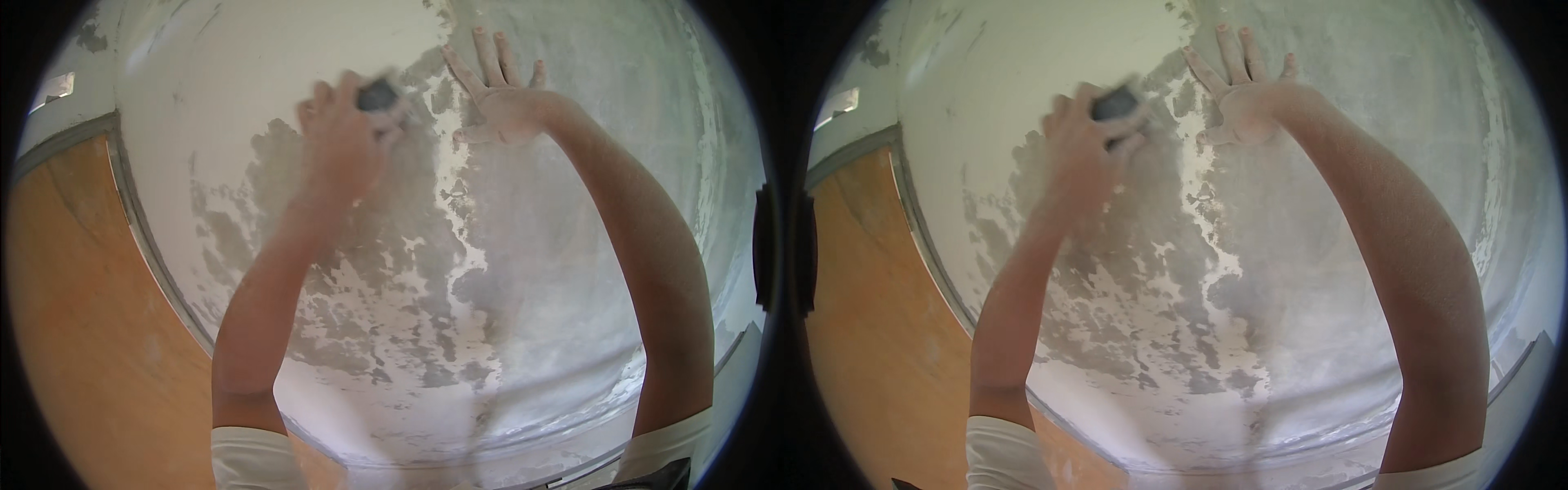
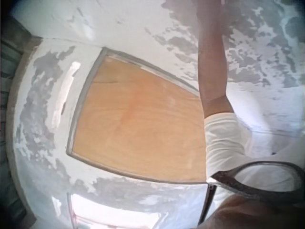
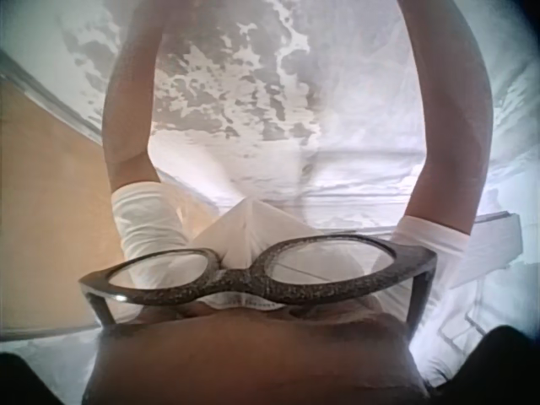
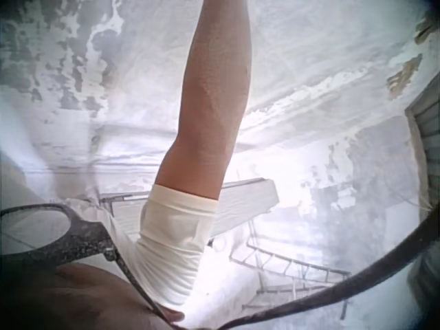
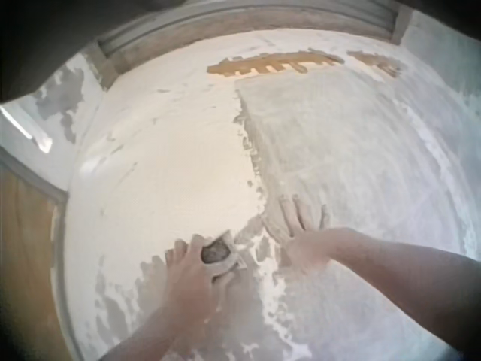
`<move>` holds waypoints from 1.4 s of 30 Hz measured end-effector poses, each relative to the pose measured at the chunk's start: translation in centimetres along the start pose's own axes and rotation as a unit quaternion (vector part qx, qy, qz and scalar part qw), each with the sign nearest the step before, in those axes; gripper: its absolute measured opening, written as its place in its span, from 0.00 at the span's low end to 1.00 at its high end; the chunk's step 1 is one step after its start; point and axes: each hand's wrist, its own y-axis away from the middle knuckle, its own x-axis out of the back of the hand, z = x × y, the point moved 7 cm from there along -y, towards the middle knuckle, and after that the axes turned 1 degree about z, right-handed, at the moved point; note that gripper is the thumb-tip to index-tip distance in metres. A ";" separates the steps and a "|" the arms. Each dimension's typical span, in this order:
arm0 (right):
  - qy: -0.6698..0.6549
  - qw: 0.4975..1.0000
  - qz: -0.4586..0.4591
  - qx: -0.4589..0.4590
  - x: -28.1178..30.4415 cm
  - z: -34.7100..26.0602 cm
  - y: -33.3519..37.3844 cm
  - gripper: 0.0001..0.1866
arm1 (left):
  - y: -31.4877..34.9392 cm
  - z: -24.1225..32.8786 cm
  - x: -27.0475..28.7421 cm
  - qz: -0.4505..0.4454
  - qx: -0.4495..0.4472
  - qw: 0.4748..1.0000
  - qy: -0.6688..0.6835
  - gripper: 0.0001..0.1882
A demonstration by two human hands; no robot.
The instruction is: The person sands a ceiling area with a sanding block and then uses a scraper to remove material from the surface.
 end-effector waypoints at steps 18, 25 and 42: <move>0.008 1.000 0.020 -0.011 0.3 -0.3 -0.2 0.64 | 1.9 -1.2 -1.4 0.030 -0.026 0.998 -0.038 0.14; 0.051 0.998 0.042 -0.017 -1.5 -0.3 1.3 0.58 | -2.5 -6.5 5.3 0.007 0.204 0.979 -0.014 0.32; -0.286 0.919 0.214 0.167 12.1 -10.0 6.8 0.29 | -4.1 -5.0 9.5 -0.058 0.243 0.929 0.273 0.49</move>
